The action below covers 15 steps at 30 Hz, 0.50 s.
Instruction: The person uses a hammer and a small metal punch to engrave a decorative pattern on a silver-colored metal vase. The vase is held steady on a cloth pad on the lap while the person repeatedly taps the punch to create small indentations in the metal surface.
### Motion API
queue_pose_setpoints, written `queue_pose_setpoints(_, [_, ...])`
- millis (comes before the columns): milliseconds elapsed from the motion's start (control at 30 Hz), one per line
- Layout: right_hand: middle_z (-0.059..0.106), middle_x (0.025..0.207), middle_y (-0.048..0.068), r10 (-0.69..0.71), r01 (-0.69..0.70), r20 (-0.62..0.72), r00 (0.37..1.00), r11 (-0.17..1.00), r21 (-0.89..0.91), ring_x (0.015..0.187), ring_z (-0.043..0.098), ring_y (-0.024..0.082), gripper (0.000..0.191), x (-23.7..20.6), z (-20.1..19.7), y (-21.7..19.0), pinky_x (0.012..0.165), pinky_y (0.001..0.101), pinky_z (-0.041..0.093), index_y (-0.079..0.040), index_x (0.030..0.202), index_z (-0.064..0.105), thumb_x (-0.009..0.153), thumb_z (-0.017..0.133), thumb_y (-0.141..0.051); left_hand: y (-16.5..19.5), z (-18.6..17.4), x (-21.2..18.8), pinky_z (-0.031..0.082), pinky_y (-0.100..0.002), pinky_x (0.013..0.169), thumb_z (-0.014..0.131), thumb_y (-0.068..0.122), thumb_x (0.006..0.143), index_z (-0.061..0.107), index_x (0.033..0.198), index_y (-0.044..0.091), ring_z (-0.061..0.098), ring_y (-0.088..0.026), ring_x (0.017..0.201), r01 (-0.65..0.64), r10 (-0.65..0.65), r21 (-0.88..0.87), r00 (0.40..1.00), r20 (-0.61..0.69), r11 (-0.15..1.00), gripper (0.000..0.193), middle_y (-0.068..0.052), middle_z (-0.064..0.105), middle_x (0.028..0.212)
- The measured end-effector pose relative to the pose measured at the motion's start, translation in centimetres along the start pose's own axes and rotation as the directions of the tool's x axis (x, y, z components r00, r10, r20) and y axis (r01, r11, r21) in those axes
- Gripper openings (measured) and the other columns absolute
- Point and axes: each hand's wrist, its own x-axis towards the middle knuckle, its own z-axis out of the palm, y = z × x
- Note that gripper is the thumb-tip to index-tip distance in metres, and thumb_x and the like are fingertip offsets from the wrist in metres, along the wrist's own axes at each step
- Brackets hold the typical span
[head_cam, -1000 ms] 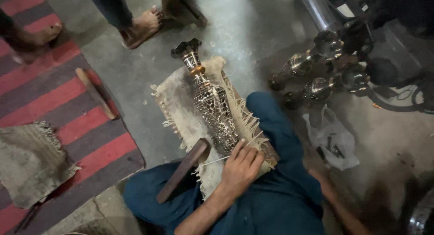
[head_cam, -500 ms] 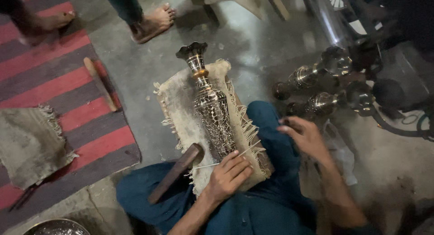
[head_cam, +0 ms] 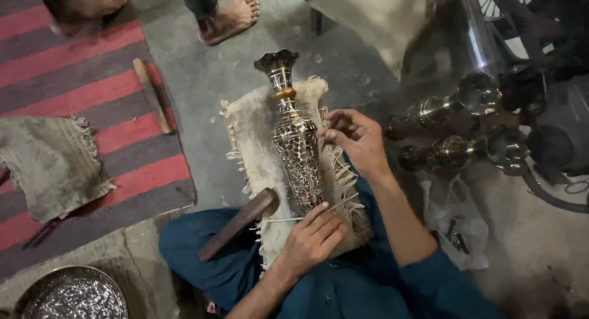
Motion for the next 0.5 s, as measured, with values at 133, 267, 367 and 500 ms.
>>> queue_pose_setpoints(133, [0.078,0.104,0.013,-0.003,0.001,0.038,0.999,0.999,0.042,0.097,0.075,0.017,0.021,0.7,0.4,-0.2,0.087,0.0307,0.064,0.002,0.120,0.065,0.099,0.069,0.000,0.3,0.6,0.5,0.045,-0.044,0.118,0.068,0.010,0.087,0.070,0.104,0.006,0.068,-0.023,0.107,0.013,-0.017,0.077,0.999,0.050,0.997,0.017,-0.010,0.071,0.107])
queue_pose_setpoints(267, [0.077,0.104,0.013,0.005,-0.010,0.079,0.997,0.998,0.067,0.098,0.075,0.017,0.018,1.2,0.8,-0.4,0.088,0.0314,0.065,0.002,0.118,0.064,0.100,0.067,0.001,1.2,1.3,0.9,0.043,-0.044,0.119,0.066,0.012,0.085,0.067,0.100,0.008,0.067,-0.022,0.103,0.057,-0.074,0.142,0.991,0.112,0.988,0.016,-0.009,0.070,0.101])
queue_pose_setpoints(367, [0.077,0.104,0.014,-0.008,0.003,0.116,0.993,0.999,0.044,0.098,0.075,0.017,0.020,1.8,1.0,-0.6,0.087,0.0305,0.064,0.002,0.118,0.064,0.099,0.067,0.003,1.6,1.6,1.2,0.043,-0.045,0.120,0.066,0.014,0.084,0.066,0.099,0.009,0.067,-0.022,0.099,0.082,-0.109,0.171,0.982,0.155,0.982,0.016,-0.008,0.068,0.095])
queue_pose_setpoints(500, [0.077,0.102,0.014,-0.002,0.000,0.070,0.998,0.999,0.033,0.094,0.075,0.016,0.027,1.8,2.0,0.0,0.084,0.0288,0.063,0.002,0.123,0.063,0.096,0.067,0.003,1.5,1.6,1.2,0.043,-0.044,0.117,0.064,0.015,0.086,0.067,0.105,0.008,0.065,-0.021,0.095,0.101,-0.112,0.112,0.989,0.098,0.988,0.020,-0.008,0.067,0.094])
